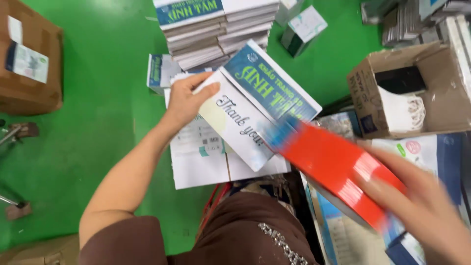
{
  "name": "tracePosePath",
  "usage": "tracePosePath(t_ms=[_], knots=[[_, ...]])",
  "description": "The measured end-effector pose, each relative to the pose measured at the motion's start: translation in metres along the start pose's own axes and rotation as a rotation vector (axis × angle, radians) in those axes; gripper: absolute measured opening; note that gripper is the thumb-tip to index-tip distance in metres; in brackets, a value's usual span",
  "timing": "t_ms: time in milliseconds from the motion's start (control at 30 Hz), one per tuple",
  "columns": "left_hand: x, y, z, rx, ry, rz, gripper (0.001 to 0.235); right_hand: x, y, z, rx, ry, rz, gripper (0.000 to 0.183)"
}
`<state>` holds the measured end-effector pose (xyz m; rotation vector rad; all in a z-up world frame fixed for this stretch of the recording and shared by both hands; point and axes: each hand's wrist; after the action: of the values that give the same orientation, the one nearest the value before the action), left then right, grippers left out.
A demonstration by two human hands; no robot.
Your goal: The recorder is seen folding boxes and packing face masks into them at a production line.
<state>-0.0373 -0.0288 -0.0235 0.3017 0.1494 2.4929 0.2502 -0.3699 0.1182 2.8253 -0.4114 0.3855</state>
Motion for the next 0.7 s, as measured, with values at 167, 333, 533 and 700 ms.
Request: tracePosePath(t_ms=[167, 333, 533, 700], knots=[[0.003, 0.002, 0.016, 0.031, -0.091, -0.082, 0.044, 0.023, 0.04, 0.09, -0.307, 0.117, 0.029, 0.065], [0.017, -0.014, 0.047, 0.2, -0.226, -0.262, 0.047, -0.09, -0.019, 0.045, 0.403, 0.855, -0.032, 0.055], [0.016, -0.022, 0.038, 0.316, -0.46, -0.177, 0.057, -0.078, -0.02, 0.117, 0.387, 0.968, 0.078, 0.063], [0.036, -0.018, 0.025, 0.371, -0.127, -0.159, 0.041, -0.088, -0.013, 0.177, 0.388, 1.106, 0.293, 0.072]])
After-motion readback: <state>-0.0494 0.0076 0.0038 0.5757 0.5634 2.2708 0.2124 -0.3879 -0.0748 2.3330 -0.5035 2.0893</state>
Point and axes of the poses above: each hand's wrist, its own y-axis away from the middle knuckle, its own x-axis out of the back of the hand, z = x × y, and after that the axes turned 9 degrees about x, right-handed
